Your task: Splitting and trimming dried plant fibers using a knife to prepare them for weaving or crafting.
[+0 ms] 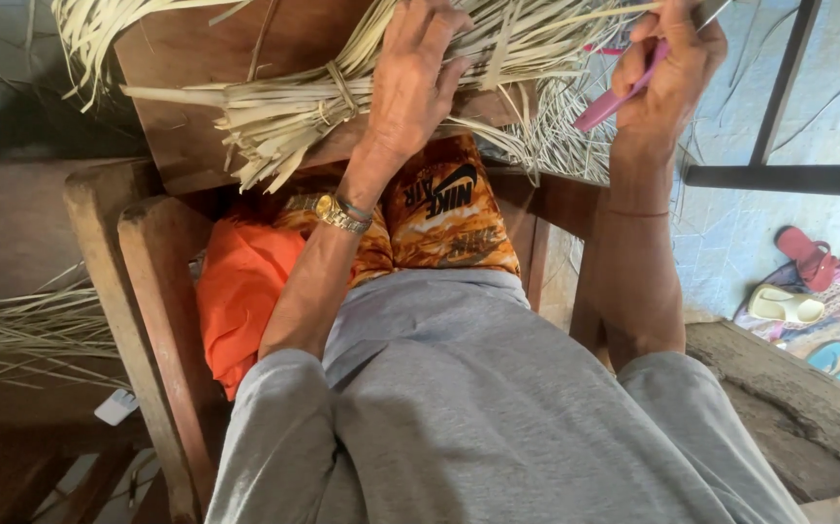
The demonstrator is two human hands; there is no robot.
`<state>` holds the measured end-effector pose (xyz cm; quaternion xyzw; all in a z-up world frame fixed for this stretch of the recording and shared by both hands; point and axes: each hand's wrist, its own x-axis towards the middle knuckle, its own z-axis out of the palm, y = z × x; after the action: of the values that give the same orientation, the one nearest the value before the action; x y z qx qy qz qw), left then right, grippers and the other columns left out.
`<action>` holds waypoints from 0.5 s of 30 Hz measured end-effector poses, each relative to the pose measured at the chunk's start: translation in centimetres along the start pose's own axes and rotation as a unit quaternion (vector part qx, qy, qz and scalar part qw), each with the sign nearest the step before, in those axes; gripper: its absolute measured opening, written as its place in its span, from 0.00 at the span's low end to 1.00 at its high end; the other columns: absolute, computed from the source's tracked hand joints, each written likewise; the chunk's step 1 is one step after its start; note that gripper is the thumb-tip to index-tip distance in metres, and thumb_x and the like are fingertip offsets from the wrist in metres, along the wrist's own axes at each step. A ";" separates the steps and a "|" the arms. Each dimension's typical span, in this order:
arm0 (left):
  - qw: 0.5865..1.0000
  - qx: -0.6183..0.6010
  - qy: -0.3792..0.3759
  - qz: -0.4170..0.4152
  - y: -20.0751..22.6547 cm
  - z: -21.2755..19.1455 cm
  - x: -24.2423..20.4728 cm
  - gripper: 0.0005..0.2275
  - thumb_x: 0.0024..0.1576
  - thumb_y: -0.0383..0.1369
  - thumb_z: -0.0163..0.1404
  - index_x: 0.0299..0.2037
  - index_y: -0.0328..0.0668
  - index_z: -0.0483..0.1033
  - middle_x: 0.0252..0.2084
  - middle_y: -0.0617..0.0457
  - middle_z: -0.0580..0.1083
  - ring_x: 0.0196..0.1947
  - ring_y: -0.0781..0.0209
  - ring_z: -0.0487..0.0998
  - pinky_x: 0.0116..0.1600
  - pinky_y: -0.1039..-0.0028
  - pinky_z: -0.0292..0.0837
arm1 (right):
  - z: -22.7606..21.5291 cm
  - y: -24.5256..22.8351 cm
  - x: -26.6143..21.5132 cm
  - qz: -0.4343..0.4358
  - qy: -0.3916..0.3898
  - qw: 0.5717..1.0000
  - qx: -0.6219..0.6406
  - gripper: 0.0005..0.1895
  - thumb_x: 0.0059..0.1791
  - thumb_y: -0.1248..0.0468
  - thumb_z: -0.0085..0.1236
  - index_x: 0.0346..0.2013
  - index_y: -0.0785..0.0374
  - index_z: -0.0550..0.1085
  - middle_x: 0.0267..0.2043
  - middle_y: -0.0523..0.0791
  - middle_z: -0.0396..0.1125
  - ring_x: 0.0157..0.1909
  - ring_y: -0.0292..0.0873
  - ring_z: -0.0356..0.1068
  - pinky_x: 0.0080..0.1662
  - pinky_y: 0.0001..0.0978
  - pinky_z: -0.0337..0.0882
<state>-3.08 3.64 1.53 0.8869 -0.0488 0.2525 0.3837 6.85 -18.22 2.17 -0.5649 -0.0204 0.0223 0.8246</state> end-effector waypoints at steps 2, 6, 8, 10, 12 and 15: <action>1.000 0.012 0.001 0.027 0.0 0.0 0.1 0.13 0.46 0.26 0.56 0.36 0.39 0.63 0.37 0.49 0.63 0.37 0.55 0.63 0.40 0.69 0.65 | -0.6 0.0 0.1 0.010 -0.024 0.998 0.059 0.11 0.45 0.63 0.53 0.22 0.68 0.70 0.21 0.49 0.65 0.14 0.40 0.61 0.14 0.26 0.60; 0.999 0.015 -0.012 0.036 0.9 0.0 0.2 0.16 0.40 0.23 0.58 0.37 0.34 0.66 0.37 0.49 0.62 0.37 0.56 0.61 0.40 0.70 0.62 | 0.9 -0.5 -0.5 0.018 -0.009 0.999 0.026 0.12 0.42 0.61 0.56 0.21 0.68 0.71 0.19 0.47 0.65 0.13 0.37 0.60 0.14 0.24 0.59; 0.999 -0.020 0.018 0.017 1.9 -0.2 0.4 0.18 0.56 0.44 0.32 0.34 0.36 0.68 0.32 0.50 0.63 0.32 0.59 0.59 0.35 0.69 0.56 | 1.0 -0.2 -0.3 0.023 -0.021 0.999 0.035 0.12 0.43 0.62 0.55 0.20 0.69 0.70 0.18 0.48 0.64 0.12 0.38 0.60 0.13 0.25 0.58; 1.000 -0.014 0.016 -0.010 2.7 -0.6 0.5 0.17 0.56 0.44 0.32 0.34 0.39 0.67 0.28 0.54 0.63 0.30 0.59 0.60 0.35 0.69 0.53 | 0.8 -0.1 -0.2 0.024 -0.024 0.999 0.032 0.11 0.44 0.64 0.53 0.21 0.69 0.70 0.19 0.48 0.64 0.12 0.38 0.59 0.13 0.26 0.59; 0.999 -0.007 0.014 -0.037 2.7 0.0 0.5 0.15 0.55 0.44 0.32 0.33 0.43 0.67 0.24 0.57 0.63 0.28 0.60 0.60 0.36 0.70 0.50 | 1.4 -0.6 -0.4 0.025 -0.028 0.999 0.029 0.10 0.45 0.66 0.52 0.22 0.69 0.69 0.20 0.48 0.65 0.12 0.38 0.59 0.13 0.26 0.59; 0.996 0.040 0.047 -0.061 1.5 1.8 0.4 0.03 0.46 0.28 0.43 0.26 0.51 0.67 0.20 0.63 0.67 0.21 0.69 0.62 0.33 0.73 0.50 | 2.5 -1.4 -1.1 0.065 0.025 0.998 -0.009 0.10 0.43 0.66 0.53 0.18 0.67 0.69 0.17 0.47 0.63 0.10 0.37 0.55 0.12 0.25 0.55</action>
<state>-2.44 1.32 1.66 0.8902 0.0340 0.2713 0.3644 5.62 -16.50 4.37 -0.5729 0.0369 0.0618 0.8164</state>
